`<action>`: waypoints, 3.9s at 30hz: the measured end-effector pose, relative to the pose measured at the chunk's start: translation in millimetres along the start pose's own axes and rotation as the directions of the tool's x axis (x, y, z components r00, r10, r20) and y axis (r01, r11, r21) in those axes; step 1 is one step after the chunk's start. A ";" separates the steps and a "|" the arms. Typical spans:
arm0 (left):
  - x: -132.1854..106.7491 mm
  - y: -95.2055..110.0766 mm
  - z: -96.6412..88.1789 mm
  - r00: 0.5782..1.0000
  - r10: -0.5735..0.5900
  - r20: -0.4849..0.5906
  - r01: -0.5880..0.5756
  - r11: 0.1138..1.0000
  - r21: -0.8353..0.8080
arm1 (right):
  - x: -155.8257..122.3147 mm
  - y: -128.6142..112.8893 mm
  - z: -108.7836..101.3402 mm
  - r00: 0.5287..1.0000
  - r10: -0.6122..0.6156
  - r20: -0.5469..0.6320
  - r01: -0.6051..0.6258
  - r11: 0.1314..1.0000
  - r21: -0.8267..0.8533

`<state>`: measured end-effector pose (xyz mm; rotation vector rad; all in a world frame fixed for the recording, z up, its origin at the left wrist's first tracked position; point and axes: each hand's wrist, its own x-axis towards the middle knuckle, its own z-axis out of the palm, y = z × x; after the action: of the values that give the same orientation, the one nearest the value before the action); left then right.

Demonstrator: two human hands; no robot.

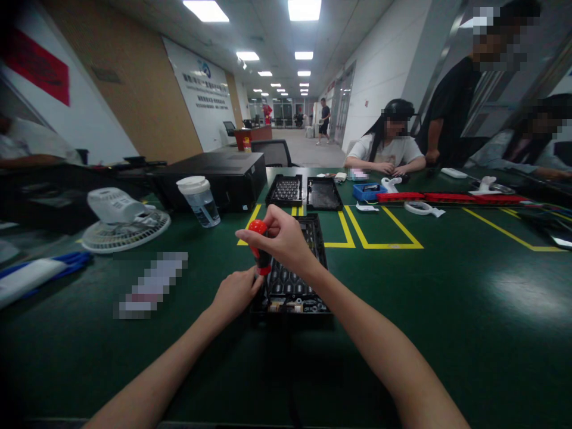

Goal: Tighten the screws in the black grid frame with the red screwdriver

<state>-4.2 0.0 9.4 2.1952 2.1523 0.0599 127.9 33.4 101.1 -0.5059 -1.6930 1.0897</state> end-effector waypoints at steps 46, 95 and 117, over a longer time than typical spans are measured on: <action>0.7 -0.8 0.2 1.000 -0.010 0.005 0.010 1.000 0.009 | -8.1 3.6 28.7 0.931 -0.235 -0.280 0.038 0.824 -0.565; 1.7 0.2 1.7 0.999 0.005 -0.036 -0.004 1.000 0.021 | 7.1 9.7 -14.4 0.886 0.028 0.463 -0.209 0.915 0.344; 0.5 1.4 -1.8 1.000 -0.004 0.003 0.004 1.000 0.004 | 5.1 -1.9 -5.4 0.957 0.020 0.291 -0.063 0.988 0.138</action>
<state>-3.0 0.6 11.3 2.1923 2.1567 0.0520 131.1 38.5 105.8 -0.2995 -1.8420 1.3598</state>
